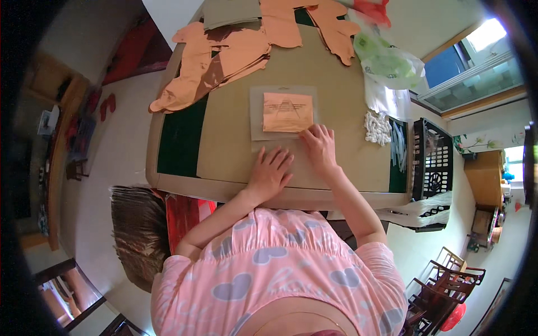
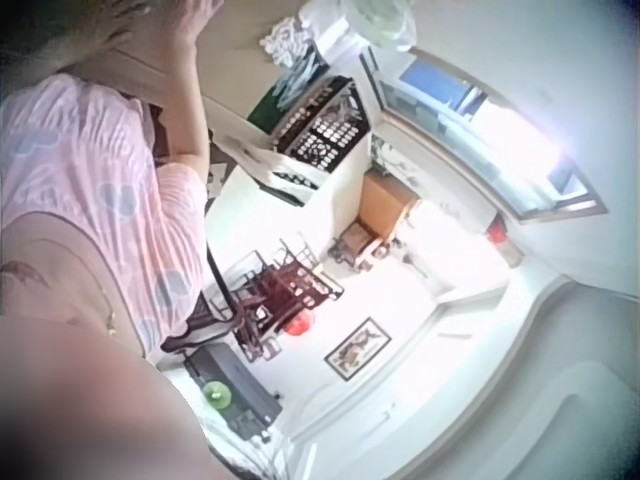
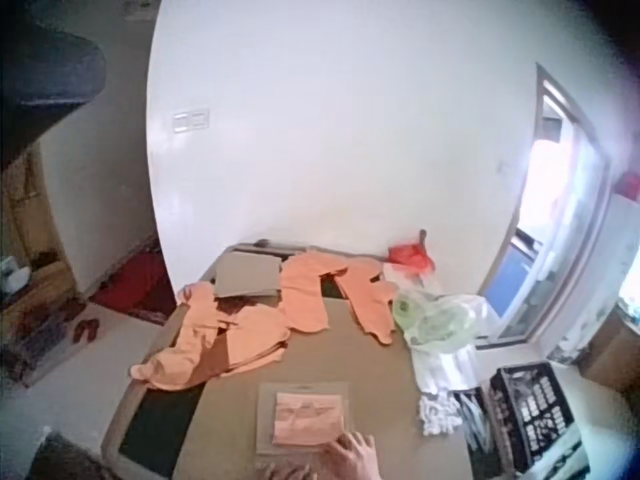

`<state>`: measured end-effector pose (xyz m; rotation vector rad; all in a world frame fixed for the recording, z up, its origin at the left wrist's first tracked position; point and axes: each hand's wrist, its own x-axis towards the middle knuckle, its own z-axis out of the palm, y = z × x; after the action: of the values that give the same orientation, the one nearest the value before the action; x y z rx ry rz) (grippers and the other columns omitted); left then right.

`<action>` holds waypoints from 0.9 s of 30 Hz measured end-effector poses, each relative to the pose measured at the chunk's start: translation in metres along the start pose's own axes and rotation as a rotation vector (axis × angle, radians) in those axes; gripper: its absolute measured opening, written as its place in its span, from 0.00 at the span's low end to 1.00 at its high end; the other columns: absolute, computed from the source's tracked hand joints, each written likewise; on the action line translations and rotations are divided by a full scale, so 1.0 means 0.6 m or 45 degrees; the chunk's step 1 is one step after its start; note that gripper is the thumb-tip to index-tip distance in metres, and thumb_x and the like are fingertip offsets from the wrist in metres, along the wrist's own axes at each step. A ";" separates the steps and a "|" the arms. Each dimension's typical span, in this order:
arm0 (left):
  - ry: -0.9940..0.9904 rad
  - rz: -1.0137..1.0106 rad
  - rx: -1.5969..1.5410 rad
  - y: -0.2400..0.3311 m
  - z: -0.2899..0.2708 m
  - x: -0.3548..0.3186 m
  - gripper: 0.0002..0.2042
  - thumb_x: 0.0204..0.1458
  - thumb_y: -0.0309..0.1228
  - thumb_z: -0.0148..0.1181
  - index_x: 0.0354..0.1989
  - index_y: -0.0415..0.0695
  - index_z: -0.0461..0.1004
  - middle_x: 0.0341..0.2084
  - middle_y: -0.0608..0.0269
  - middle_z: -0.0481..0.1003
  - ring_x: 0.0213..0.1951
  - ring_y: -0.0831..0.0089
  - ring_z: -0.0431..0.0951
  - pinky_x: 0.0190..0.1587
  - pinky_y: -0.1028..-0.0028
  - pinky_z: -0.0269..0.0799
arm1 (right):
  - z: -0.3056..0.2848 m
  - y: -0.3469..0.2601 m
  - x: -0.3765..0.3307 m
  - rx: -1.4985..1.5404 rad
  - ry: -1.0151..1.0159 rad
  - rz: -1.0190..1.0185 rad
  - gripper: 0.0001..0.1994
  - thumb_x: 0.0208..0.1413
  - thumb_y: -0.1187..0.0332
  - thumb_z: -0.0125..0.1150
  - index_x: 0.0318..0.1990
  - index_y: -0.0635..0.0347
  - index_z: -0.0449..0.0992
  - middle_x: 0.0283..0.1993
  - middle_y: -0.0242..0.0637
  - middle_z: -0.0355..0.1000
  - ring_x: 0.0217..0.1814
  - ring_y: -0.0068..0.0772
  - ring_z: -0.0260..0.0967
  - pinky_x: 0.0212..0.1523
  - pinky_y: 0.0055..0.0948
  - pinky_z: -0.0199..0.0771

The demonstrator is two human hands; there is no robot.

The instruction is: Folding metallic balloons and inserting them into plastic sleeves with cardboard backings.

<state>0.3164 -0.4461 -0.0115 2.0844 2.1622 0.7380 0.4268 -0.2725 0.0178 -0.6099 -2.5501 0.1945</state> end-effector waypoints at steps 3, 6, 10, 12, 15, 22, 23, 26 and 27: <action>0.022 -0.008 0.010 -0.002 -0.003 -0.003 0.25 0.52 0.42 0.59 0.58 0.47 0.68 0.59 0.56 0.65 0.64 0.57 0.60 0.64 0.47 0.52 | -0.009 0.001 -0.015 -0.004 -0.016 0.041 0.06 0.48 0.68 0.61 0.35 0.51 0.73 0.35 0.33 0.68 0.42 0.38 0.67 0.42 0.40 0.62; 0.028 -0.001 -0.006 -0.001 -0.008 0.001 0.25 0.52 0.41 0.59 0.58 0.47 0.68 0.58 0.56 0.65 0.63 0.58 0.60 0.65 0.47 0.51 | 0.001 0.002 -0.037 -0.014 0.020 0.061 0.07 0.49 0.68 0.60 0.36 0.51 0.76 0.34 0.32 0.68 0.41 0.38 0.67 0.42 0.38 0.62; 0.035 0.000 -0.033 -0.002 -0.007 -0.001 0.24 0.52 0.40 0.59 0.57 0.46 0.69 0.58 0.57 0.65 0.63 0.59 0.60 0.65 0.47 0.51 | -0.003 -0.035 -0.046 0.042 -0.069 -0.023 0.18 0.49 0.69 0.58 0.50 0.49 0.74 0.34 0.31 0.67 0.40 0.35 0.67 0.43 0.37 0.61; 0.038 0.002 -0.033 -0.002 -0.006 -0.002 0.24 0.52 0.40 0.59 0.57 0.46 0.69 0.58 0.57 0.66 0.63 0.59 0.61 0.65 0.47 0.51 | -0.002 -0.044 -0.042 0.040 -0.098 0.018 0.21 0.49 0.70 0.57 0.54 0.49 0.73 0.34 0.31 0.67 0.40 0.34 0.67 0.43 0.36 0.61; 0.042 0.010 -0.035 -0.001 -0.006 0.002 0.23 0.52 0.40 0.59 0.57 0.46 0.70 0.57 0.57 0.66 0.63 0.59 0.61 0.65 0.47 0.51 | 0.009 -0.044 -0.038 -0.043 -0.098 0.069 0.25 0.51 0.69 0.56 0.59 0.48 0.70 0.33 0.31 0.67 0.40 0.33 0.67 0.44 0.37 0.61; 0.042 0.008 -0.044 0.001 -0.009 0.003 0.23 0.52 0.39 0.59 0.56 0.45 0.70 0.57 0.57 0.67 0.63 0.59 0.61 0.65 0.47 0.51 | 0.007 -0.038 -0.040 -0.158 -0.218 0.097 0.28 0.51 0.70 0.55 0.63 0.47 0.67 0.34 0.31 0.72 0.41 0.33 0.69 0.43 0.39 0.59; 0.048 0.001 -0.046 -0.001 -0.008 0.002 0.23 0.52 0.39 0.59 0.56 0.45 0.70 0.57 0.57 0.67 0.63 0.59 0.61 0.65 0.47 0.51 | 0.001 -0.036 -0.046 -0.182 -0.246 0.099 0.27 0.51 0.70 0.55 0.63 0.47 0.67 0.35 0.31 0.73 0.41 0.33 0.70 0.43 0.39 0.59; 0.078 0.005 -0.041 -0.005 -0.001 -0.003 0.23 0.52 0.39 0.60 0.56 0.44 0.70 0.57 0.57 0.67 0.63 0.60 0.61 0.65 0.46 0.50 | -0.009 -0.034 -0.054 -0.181 -0.235 0.078 0.27 0.50 0.70 0.56 0.62 0.47 0.68 0.34 0.29 0.73 0.40 0.33 0.70 0.43 0.40 0.59; 0.087 0.009 -0.045 -0.005 0.000 -0.005 0.23 0.52 0.39 0.60 0.55 0.44 0.70 0.56 0.57 0.67 0.63 0.60 0.62 0.65 0.47 0.50 | -0.015 -0.036 -0.056 -0.182 -0.237 0.068 0.27 0.50 0.70 0.56 0.62 0.47 0.68 0.34 0.29 0.73 0.40 0.33 0.70 0.43 0.40 0.59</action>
<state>0.3136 -0.4488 -0.0134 2.0808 2.1596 0.8542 0.4487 -0.3066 0.0159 -0.7463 -2.7462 0.0914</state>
